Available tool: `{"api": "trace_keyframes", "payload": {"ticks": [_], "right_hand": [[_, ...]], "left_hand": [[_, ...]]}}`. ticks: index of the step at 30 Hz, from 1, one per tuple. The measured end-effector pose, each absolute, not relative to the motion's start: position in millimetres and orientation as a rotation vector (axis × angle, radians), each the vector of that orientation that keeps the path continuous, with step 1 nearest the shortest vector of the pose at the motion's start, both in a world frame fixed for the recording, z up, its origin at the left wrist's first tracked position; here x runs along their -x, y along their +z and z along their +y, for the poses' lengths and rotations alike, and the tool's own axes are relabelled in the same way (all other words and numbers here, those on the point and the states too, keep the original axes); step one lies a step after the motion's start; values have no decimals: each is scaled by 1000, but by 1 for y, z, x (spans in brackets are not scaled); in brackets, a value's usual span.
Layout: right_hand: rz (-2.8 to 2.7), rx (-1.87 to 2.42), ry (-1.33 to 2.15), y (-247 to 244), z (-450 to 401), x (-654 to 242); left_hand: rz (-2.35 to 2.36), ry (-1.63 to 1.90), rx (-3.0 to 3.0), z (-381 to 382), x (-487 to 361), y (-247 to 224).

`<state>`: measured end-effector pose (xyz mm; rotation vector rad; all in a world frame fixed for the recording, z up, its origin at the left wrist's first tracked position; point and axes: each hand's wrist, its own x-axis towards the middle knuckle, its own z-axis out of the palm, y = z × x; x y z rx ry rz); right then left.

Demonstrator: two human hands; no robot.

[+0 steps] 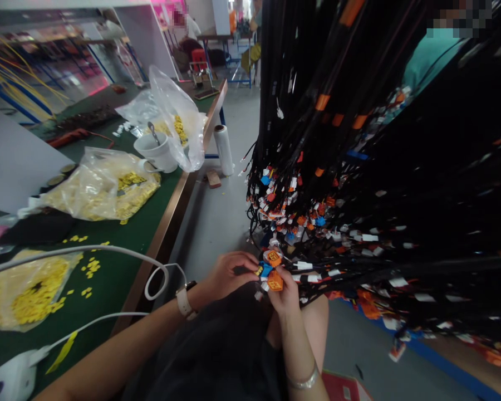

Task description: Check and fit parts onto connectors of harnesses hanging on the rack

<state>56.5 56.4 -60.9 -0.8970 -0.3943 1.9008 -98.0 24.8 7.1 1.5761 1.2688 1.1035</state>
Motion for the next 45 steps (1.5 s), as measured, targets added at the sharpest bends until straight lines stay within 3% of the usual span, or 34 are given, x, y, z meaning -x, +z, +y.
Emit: {"api": "trace_keyframes", "payload": {"ticks": [25, 45], "right_hand": [[-398, 897, 1932, -60, 53, -59], [-471, 981, 1896, -67, 52, -54]], "left_hand": [[1356, 1046, -1601, 18, 92, 8], [1081, 904, -890, 19, 82, -18]]}}
